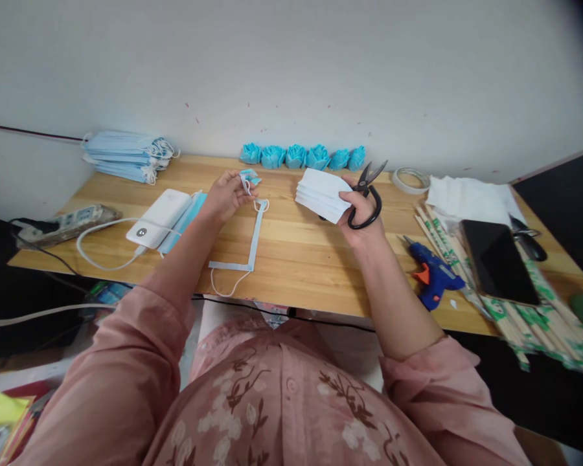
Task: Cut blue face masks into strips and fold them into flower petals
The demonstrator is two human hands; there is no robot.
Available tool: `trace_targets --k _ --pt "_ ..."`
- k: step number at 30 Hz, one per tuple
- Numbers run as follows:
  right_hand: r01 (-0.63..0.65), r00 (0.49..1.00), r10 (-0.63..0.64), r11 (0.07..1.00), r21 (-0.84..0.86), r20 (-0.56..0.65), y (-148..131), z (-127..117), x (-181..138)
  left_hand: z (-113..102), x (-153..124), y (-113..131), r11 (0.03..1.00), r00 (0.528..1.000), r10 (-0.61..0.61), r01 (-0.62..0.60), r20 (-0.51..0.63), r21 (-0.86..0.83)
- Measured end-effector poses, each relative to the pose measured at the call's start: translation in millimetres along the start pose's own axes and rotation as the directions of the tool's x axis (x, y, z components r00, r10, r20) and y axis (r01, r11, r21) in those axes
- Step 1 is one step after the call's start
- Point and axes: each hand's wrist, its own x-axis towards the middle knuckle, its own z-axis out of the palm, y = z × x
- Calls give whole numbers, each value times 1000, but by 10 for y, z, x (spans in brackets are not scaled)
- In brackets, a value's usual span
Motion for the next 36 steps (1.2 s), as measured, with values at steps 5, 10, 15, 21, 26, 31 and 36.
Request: trace_targets --k 5,10,15,21,26,31,36 --pt "-1 1000 1 1000 -7 -1 2 -4 2 12 21 -12 1000 1000 25 -25 -18 -2" --pt "3 1000 -2 1000 -29 12 6 -35 15 16 7 12 1000 999 22 -23 -47 -6" --pt "20 998 -17 998 -61 54 22 -84 45 45 -46 46 998 998 -39 36 -52 -43" --pt "9 999 -6 999 -50 50 14 -66 38 145 -156 232 1000 1000 -13 13 -2 27" --pt "29 998 -28 999 -17 50 -10 -16 1 363 -945 550 994 938 29 -62 346 85" --pt "26 998 -25 1000 -14 62 -14 18 -20 534 -2018 214 936 446 -153 -220 882 274" --pt "18 999 -17 999 -37 30 8 29 -22 382 -2134 -731 725 502 -296 -436 812 534"
